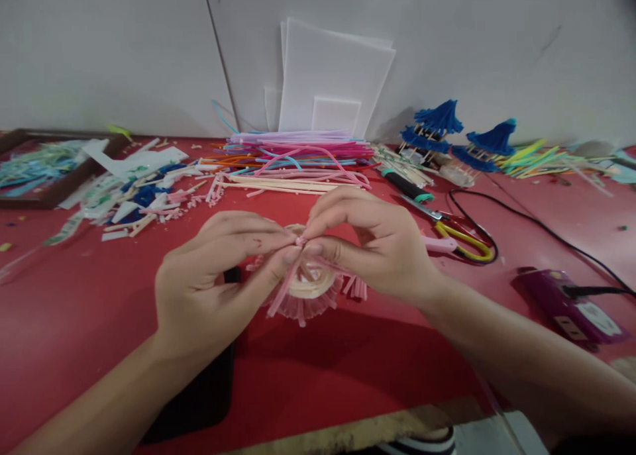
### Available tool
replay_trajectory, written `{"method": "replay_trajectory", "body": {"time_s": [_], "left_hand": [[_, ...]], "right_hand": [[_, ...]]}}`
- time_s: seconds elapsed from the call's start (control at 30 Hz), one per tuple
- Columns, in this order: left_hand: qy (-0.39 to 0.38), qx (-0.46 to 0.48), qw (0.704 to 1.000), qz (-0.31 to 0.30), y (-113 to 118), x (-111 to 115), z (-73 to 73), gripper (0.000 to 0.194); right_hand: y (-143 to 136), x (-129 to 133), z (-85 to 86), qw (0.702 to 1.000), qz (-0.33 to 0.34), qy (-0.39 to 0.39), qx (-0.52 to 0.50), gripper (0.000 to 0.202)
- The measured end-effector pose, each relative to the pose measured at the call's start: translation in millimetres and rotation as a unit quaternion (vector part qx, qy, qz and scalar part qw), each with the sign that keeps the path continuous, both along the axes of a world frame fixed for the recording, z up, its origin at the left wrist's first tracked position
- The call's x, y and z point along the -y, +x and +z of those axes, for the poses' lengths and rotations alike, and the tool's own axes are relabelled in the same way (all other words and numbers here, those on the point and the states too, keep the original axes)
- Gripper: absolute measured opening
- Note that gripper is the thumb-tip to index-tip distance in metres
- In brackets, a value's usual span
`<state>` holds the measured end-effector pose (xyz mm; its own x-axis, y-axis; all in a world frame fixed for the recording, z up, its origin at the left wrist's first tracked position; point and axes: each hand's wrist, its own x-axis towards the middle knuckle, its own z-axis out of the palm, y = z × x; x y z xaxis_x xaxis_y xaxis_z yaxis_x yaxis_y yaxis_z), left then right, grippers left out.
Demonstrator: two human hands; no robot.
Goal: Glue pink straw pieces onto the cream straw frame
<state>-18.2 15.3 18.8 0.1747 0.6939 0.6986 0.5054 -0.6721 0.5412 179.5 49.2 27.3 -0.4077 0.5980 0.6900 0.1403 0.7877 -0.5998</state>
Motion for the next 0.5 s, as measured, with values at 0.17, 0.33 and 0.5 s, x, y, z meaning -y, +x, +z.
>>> {"method": "replay_trajectory", "body": {"time_s": [0.17, 0.33, 0.5], "left_hand": [[-0.02, 0.003, 1.0, 0.014, 2.0, 1.2, -0.9, 0.014], [-0.03, 0.016, 0.999, 0.014, 3.9, 1.4, -0.2, 0.01], [-0.052, 0.03, 0.998, 0.004, 2.3, 2.3, -3.0, 0.015]], "right_hand": [[-2.4, -0.8, -0.9, 0.999, 0.013, -0.026, -0.018, 0.013], [-2.4, -1.8, -2.8, 0.999, 0.011, -0.046, -0.013, 0.017], [1.7, -2.3, 2.5, 0.999, 0.017, -0.04, -0.014, 0.008]]}}
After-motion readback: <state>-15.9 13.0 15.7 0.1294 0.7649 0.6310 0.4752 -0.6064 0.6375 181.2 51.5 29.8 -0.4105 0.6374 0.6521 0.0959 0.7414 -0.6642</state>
